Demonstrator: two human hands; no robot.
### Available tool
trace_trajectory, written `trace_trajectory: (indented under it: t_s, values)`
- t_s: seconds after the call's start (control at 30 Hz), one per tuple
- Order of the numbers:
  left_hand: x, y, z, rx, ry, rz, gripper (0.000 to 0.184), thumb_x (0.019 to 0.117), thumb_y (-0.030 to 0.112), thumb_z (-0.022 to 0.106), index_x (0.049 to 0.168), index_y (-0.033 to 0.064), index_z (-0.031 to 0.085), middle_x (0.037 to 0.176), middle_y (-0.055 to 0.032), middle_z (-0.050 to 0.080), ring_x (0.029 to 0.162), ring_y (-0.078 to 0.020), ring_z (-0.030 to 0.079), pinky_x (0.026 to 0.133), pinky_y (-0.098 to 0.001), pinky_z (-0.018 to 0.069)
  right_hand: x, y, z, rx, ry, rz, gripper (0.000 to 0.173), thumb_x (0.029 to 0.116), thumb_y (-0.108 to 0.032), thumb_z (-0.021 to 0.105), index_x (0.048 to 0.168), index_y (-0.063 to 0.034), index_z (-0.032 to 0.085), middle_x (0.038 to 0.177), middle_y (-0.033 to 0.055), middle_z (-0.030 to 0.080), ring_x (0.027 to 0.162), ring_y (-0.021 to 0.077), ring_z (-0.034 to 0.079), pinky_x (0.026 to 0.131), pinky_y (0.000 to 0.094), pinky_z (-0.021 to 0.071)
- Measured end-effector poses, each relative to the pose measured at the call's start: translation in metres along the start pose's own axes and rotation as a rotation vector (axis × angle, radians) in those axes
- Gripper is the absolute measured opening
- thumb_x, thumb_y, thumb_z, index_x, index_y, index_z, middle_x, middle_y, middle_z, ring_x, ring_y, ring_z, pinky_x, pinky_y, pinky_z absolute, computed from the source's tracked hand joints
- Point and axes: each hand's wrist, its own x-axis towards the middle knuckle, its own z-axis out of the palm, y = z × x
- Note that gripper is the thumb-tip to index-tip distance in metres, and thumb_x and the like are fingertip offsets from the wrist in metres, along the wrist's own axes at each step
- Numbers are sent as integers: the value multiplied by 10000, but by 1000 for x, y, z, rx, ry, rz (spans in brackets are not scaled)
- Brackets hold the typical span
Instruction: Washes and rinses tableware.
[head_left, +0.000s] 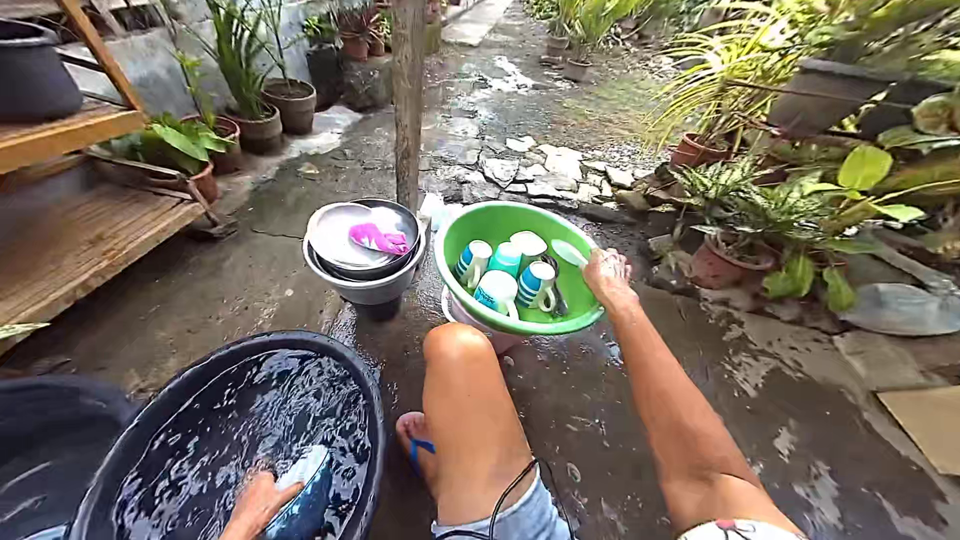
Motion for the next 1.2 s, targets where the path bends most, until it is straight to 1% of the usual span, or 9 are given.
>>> trace_trajectory:
  t_s: [0.07,0.2,0.4,0.57,0.67,0.83,0.97,1.07,1.2]
  values:
    - [3,0,-3,-17,19,38,830,882,335,816,1450,-142,445,1522,-373,403,1454,-498,366,1211,-593,274,-12,-17,-2,-9,39,-134,433,1021,-161,618,1362,101,566,1414,430,456,1358,608,400,1089,734,323]
    - [-13,-6,-7,-323,7,89,916,837,167,850,1552,-50,321,1496,-341,453,1409,-482,438,1170,-616,344,-58,-110,-2,137,-10,-734,390,1044,-180,599,1347,66,591,1297,380,571,1220,583,536,1002,728,409]
    - [-14,-31,1,-1033,18,13,579,999,144,614,1502,-31,386,1299,-234,610,1153,-282,611,1009,-427,499,-195,-288,100,81,-848,-1364,266,1025,-149,633,1243,-14,698,1114,210,722,1040,359,690,967,572,508]
    - [-14,-48,1,-1262,39,58,397,1112,270,349,1298,-23,542,984,-113,703,888,-162,661,874,-353,529,-267,-333,258,141,-1291,-1245,444,1014,-218,644,1348,72,604,1304,265,648,1226,348,622,1109,500,434]
    - [-13,-55,-6,-1406,67,16,417,1114,310,352,1295,-10,551,982,-109,709,875,-167,671,846,-347,545,-300,-332,287,324,-1367,-1046,289,990,-159,661,1135,89,622,983,163,682,856,182,629,828,362,510]
    - [6,-45,-6,-1783,340,-126,536,1101,353,453,1540,59,365,1269,-234,600,1011,-309,643,873,-474,549,-333,-332,297,553,-1263,-765,268,1023,-137,619,1178,81,635,1050,201,703,896,230,689,835,400,561]
    - [25,-29,-4,-1941,529,-222,549,1094,410,443,1481,20,425,1317,-230,585,1108,-306,611,912,-470,534,-324,-329,304,941,-1411,-393,354,1108,-174,417,1318,73,558,1125,181,698,965,215,685,820,392,567]
    - [26,-20,-4,-1962,610,-301,625,1089,390,488,1519,-47,368,1462,-292,493,1271,-377,554,1036,-506,484,-300,-326,311,1076,-1209,20,456,1136,-291,332,1397,51,483,1173,200,668,948,212,656,823,363,527]
    - [27,-6,-9,-2086,626,-319,623,1101,391,449,1580,34,269,1517,-294,412,1250,-391,538,1003,-500,483,-312,-331,307,1154,-1071,-28,360,1120,-211,405,1337,51,522,1064,150,632,844,155,601,725,306,504]
